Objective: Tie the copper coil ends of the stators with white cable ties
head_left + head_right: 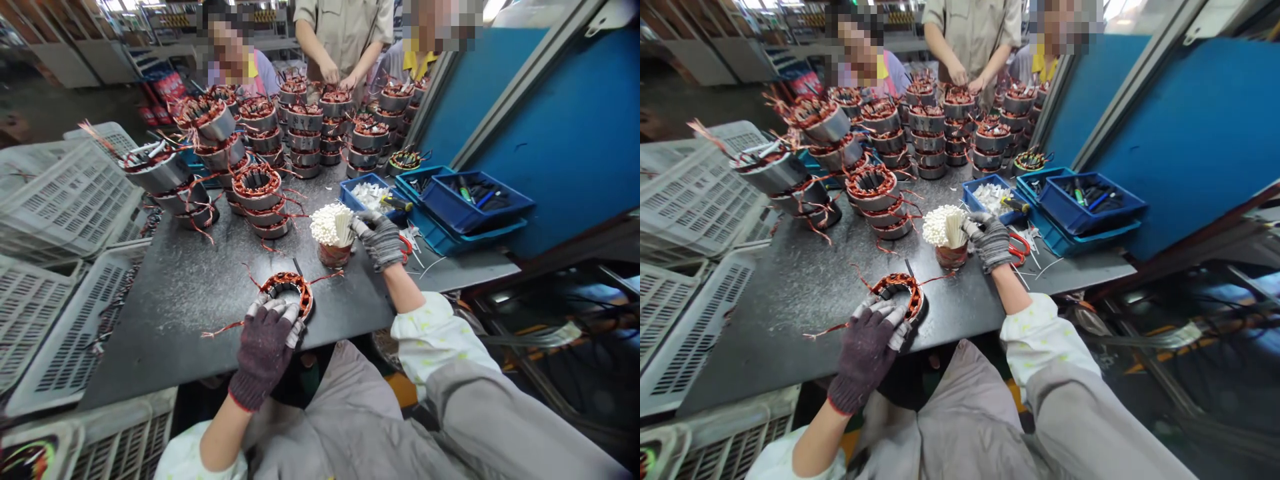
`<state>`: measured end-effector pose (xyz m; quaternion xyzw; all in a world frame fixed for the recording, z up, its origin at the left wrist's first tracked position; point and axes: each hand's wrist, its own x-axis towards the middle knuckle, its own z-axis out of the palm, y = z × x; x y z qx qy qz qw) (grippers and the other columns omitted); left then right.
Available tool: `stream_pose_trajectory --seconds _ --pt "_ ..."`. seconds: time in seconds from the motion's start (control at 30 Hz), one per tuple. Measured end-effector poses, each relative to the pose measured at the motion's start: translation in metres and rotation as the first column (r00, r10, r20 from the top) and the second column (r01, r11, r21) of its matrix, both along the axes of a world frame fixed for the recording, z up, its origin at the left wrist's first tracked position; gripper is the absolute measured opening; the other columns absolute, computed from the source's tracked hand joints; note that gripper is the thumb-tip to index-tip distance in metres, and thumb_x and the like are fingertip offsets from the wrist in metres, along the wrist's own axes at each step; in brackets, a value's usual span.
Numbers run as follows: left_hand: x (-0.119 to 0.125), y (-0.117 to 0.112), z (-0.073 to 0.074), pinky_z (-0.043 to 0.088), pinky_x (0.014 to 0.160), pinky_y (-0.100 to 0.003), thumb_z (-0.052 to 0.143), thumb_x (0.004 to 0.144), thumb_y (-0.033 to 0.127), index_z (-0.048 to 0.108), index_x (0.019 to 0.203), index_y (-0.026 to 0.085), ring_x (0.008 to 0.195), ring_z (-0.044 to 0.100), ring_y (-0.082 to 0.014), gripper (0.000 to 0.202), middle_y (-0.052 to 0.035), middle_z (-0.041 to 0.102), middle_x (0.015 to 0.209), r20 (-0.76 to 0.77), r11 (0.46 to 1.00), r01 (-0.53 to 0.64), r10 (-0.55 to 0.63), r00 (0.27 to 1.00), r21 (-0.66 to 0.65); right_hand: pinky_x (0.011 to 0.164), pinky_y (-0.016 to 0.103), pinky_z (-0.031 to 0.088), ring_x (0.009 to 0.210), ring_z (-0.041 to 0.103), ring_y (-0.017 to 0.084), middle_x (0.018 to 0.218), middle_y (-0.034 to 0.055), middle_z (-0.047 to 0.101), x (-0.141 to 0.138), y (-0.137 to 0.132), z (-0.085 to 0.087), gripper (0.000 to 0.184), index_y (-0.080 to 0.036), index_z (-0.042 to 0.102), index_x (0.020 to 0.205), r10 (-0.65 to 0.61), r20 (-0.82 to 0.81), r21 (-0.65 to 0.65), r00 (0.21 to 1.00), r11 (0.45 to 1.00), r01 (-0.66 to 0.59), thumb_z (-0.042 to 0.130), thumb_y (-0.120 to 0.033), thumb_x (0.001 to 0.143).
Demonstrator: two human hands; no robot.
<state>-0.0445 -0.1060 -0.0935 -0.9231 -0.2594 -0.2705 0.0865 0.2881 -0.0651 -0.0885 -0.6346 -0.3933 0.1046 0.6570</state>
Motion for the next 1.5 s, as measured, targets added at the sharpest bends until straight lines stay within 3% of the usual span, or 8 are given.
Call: stream_pose_trajectory --seconds 0.23,0.43,0.57,0.63,0.77,0.9,1.17,1.5 --pt "0.007 -0.004 -0.004 0.046 0.11 -0.05 0.059 0.098 0.024 0.061 0.122 0.017 0.114 0.067 -0.0276 0.025 -0.011 0.075 0.114 0.097 1.0 -0.029 0.03 0.995 -0.008 0.041 0.026 0.047 0.05 0.058 0.012 0.079 -0.0008 0.067 -0.006 -0.026 0.015 0.025 -0.026 0.052 0.09 0.143 -0.23 0.149 0.962 0.983 -0.111 0.062 -0.048 0.088" --pt "0.01 -0.005 -0.009 0.042 0.115 -0.053 0.06 0.099 0.024 0.059 0.129 0.018 0.128 0.063 -0.0298 0.031 -0.0118 0.073 0.124 0.094 0.997 -0.066 0.07 0.993 -0.04 0.046 0.026 0.054 0.053 0.063 0.012 0.073 -0.0036 0.067 -0.042 -0.073 0.013 0.033 -0.024 0.055 0.083 0.196 -0.176 0.244 0.965 0.958 -0.15 0.079 -0.046 0.081" --pt "0.007 -0.005 -0.004 0.037 0.119 -0.054 0.056 0.1 0.025 0.06 0.131 0.018 0.135 0.059 -0.0307 0.032 -0.0126 0.07 0.133 0.044 0.997 -0.046 0.049 0.998 -0.064 0.05 0.027 0.058 0.055 0.067 0.013 0.078 -0.0022 0.072 -0.059 -0.097 0.01 0.025 -0.025 0.062 0.09 0.215 -0.115 0.263 0.97 0.948 -0.179 0.074 -0.047 0.088" --pt "0.005 -0.006 0.0 0.035 0.121 -0.054 0.054 0.1 0.023 0.06 0.132 0.019 0.137 0.057 -0.0299 0.032 -0.0112 0.07 0.134 0.026 0.994 -0.039 0.042 0.999 -0.1 0.06 0.031 0.063 0.065 0.072 0.015 0.088 0.0018 0.075 -0.065 -0.114 0.01 0.017 -0.025 0.066 0.095 0.304 0.011 0.225 0.953 0.928 -0.298 0.065 -0.042 0.096" --pt "0.005 -0.009 0.002 0.034 0.122 -0.054 0.05 0.101 0.025 0.063 0.131 0.021 0.132 0.06 -0.027 0.033 -0.0097 0.072 0.13 0.001 0.977 -0.059 0.06 0.998 -0.207 0.085 0.038 0.063 0.101 0.075 0.021 0.112 0.0099 0.075 -0.08 -0.154 0.002 0.017 -0.024 0.068 0.103 0.562 0.357 0.023 0.746 0.793 -0.608 0.052 -0.028 0.101" --pt "0.006 -0.01 0.0 0.035 0.12 -0.051 0.049 0.103 0.03 0.067 0.123 0.02 0.127 0.063 -0.0259 0.029 -0.0085 0.075 0.121 0.002 0.967 -0.089 0.092 0.996 -0.24 0.088 0.034 0.062 0.106 0.074 0.018 0.113 0.0087 0.075 -0.101 -0.182 -0.014 0.019 -0.025 0.063 0.112 0.644 0.403 -0.034 0.651 0.721 -0.692 0.051 -0.018 0.1" --pt "0.009 -0.014 0.004 0.038 0.116 -0.048 0.048 0.103 0.029 0.066 0.122 0.018 0.126 0.064 -0.0257 0.028 -0.0102 0.075 0.122 0.008 0.969 -0.128 0.133 0.991 -0.213 0.087 0.03 0.063 0.098 0.075 0.017 0.109 0.0075 0.076 -0.115 -0.181 -0.025 0.019 -0.023 0.068 0.107 0.704 0.347 -0.204 0.62 0.702 -0.683 0.052 -0.018 0.099" --pt "0.02 -0.019 0.004 0.039 0.116 -0.048 0.042 0.105 0.029 0.064 0.122 0.014 0.121 0.066 -0.0267 0.032 -0.0144 0.074 0.124 0.057 0.946 -0.241 0.259 0.964 -0.218 0.087 0.031 0.063 0.097 0.075 0.018 0.104 0.0066 0.077 -0.119 -0.141 -0.018 0.021 -0.023 0.069 0.104 0.628 0.442 -0.167 0.641 0.759 -0.629 0.048 -0.02 0.1"
